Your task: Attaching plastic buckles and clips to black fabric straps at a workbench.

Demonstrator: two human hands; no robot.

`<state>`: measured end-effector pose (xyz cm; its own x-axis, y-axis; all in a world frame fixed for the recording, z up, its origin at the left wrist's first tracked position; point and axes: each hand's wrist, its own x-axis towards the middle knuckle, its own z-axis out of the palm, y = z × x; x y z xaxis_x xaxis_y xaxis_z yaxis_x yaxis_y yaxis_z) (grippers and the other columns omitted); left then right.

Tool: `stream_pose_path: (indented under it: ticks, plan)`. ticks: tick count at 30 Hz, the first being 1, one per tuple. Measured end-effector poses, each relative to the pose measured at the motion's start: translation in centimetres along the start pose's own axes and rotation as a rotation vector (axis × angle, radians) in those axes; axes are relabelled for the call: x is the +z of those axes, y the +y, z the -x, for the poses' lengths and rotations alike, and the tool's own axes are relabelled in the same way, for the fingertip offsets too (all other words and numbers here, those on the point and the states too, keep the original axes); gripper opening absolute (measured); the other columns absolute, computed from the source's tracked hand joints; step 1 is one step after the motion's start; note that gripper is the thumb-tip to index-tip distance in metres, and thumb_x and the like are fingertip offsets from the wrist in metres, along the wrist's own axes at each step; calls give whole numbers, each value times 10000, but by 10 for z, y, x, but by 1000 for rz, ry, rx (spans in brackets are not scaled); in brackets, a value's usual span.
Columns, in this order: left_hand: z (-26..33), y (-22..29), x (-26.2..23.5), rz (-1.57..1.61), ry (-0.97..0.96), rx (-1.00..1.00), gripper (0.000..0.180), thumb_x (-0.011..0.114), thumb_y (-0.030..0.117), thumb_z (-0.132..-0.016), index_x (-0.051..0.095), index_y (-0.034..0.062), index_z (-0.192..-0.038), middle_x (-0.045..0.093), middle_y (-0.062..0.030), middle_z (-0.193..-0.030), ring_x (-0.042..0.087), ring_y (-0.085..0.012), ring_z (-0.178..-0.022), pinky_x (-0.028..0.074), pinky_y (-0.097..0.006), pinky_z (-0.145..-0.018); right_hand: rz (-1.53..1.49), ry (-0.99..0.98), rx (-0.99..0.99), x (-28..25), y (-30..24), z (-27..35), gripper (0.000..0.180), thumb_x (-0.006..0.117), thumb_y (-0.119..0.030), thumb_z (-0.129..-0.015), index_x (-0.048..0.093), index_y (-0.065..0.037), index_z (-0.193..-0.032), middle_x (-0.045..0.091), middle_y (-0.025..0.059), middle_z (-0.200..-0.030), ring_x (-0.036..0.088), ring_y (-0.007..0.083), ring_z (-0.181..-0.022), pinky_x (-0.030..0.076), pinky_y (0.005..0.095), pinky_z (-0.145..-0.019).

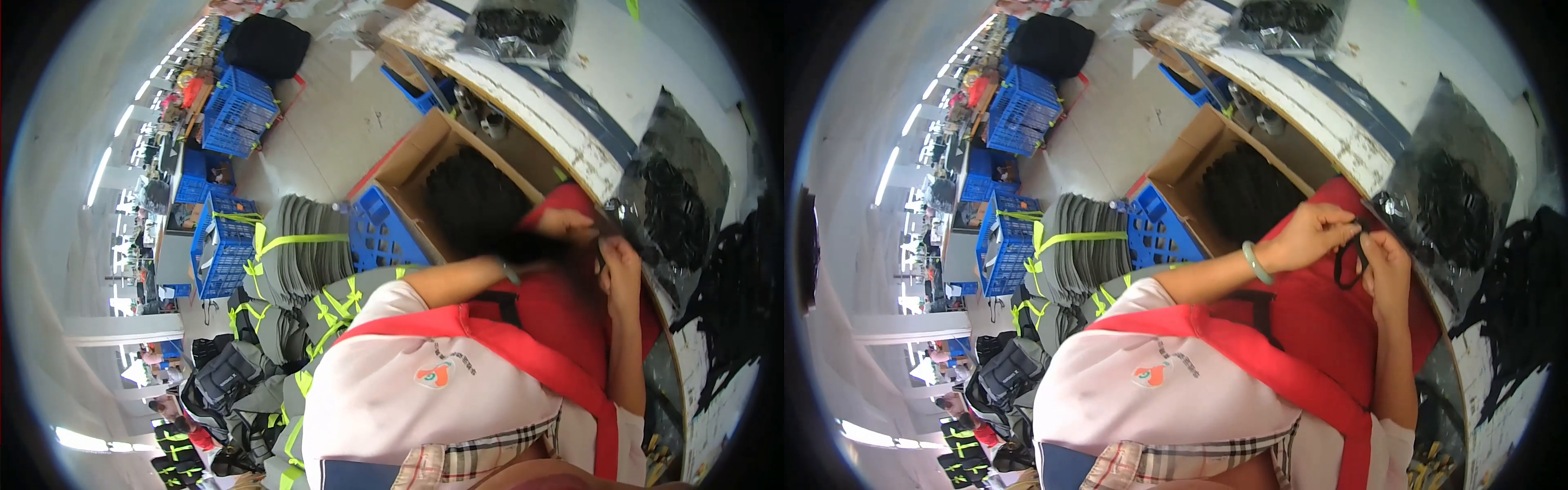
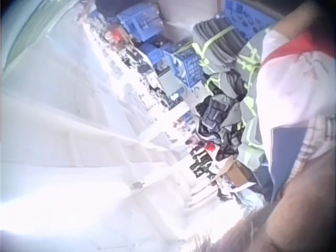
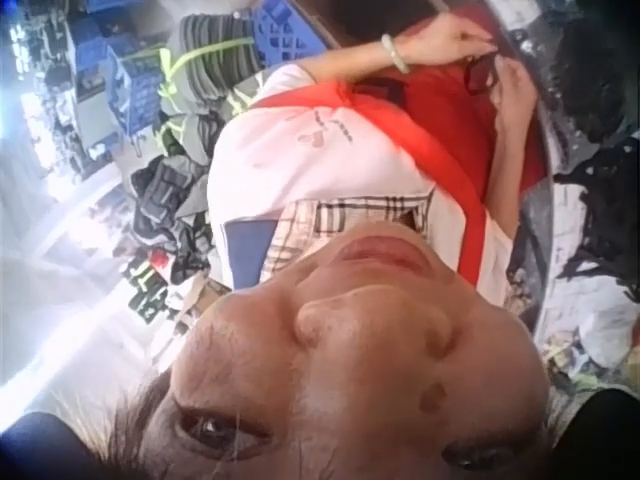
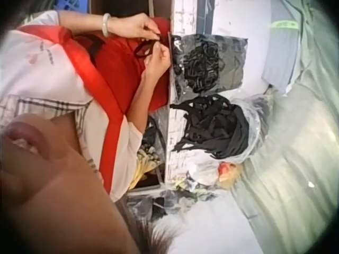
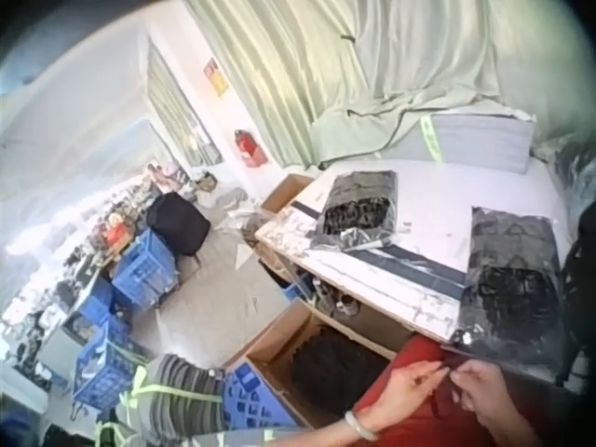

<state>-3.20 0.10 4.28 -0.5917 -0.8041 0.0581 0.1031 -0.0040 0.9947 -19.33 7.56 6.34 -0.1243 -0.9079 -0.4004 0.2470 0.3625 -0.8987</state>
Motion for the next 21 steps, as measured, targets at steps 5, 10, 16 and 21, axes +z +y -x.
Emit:
stream_pose_path:
  ticks: [5, 10, 16, 21]
  plan:
    - [-2, -11, -3, -338, 39, 267, 135, 659, 35, -835, 660, -19, -958, 573, -91, -701, 523, -116, -612, 418, -274, -539, -122, -2, 52, -3, 6, -5, 156, 574, -191, -942, 566, -78, -834, 534, -5, -596, 326, 7, -358, 199, 180, -327]
    - [-6, -4, -9, -335, 54, 46, 150, 624, 57, -873, 591, -5, -741, 518, 38, -642, 417, -38, -613, 388, -232, -521, -114, -103, 13, -2, 4, -13, 202, 596, -254, -929, 581, -85, -820, 527, -29, -587, 320, 10, -374, 181, 197, -345]
    - [-8, -20, 6, -85, 67, 3, 163, 676, 21, -840, 677, -35, -992, 613, -23, -704, 532, -64, -619, 441, -216, -560, -287, -109, 48, -7, 10, -8, 177, 598, -235, -920, 584, -70, -858, 564, -15, -671, 342, 1, -433, 215, 176, -384]
    - [-7, -26, 3, -329, 74, 208, 165, 690, 30, -819, 690, 6, -982, 550, -53, -643, 507, -112, -571, 410, -248, -527, -488, -107, 71, -3, 12, -7, 175, 595, -235, -920, 576, -72, -860, 556, -18, -700, 337, 0, -454, 240, 172, -394]
